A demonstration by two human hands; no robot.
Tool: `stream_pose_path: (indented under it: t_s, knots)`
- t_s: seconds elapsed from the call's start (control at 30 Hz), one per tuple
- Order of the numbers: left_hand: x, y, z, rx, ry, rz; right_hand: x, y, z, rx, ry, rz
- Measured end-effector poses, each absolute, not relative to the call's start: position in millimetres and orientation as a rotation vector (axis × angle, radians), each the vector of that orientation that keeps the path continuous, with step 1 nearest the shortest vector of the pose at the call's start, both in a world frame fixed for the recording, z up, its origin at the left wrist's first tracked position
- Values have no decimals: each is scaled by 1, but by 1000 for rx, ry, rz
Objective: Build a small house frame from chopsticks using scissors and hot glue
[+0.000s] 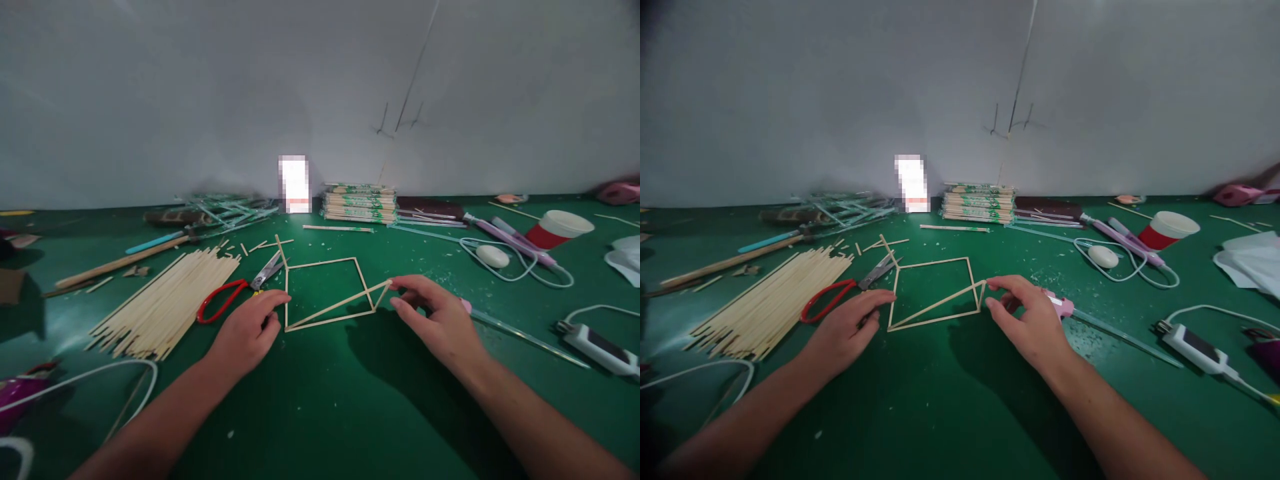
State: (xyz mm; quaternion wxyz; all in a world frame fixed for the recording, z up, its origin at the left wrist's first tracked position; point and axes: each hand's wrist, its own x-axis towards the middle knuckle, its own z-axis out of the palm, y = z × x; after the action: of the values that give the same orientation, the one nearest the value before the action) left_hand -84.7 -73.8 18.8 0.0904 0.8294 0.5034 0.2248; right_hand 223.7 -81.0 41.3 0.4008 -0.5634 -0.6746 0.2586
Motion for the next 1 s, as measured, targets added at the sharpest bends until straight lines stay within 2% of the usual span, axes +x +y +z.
stream_pose_path:
  t_s: [0.2, 0.43, 0.57, 0.67, 0.8, 1.0]
  knots:
    - [-83, -72, 20, 2496, 1495, 645, 216, -81, 44, -1442, -1736, 737]
    - [-82, -70, 20, 2488, 1517, 627, 215, -85, 41, -1405, -1810, 675]
    - [-78, -76, 27, 2479, 1562, 974, 215, -86, 40, -1382, -1845, 688]
    - [-65, -85, 40, 2651, 1386, 1255, 214, -87, 39, -1370, -1861, 700]
    - [-27, -90, 56, 2828, 1075, 1236, 216, -88, 36, -1334, -1860, 705]
    - [24, -74, 43, 2607, 1058, 1347, 216, -89, 34, -1313, -1880, 689]
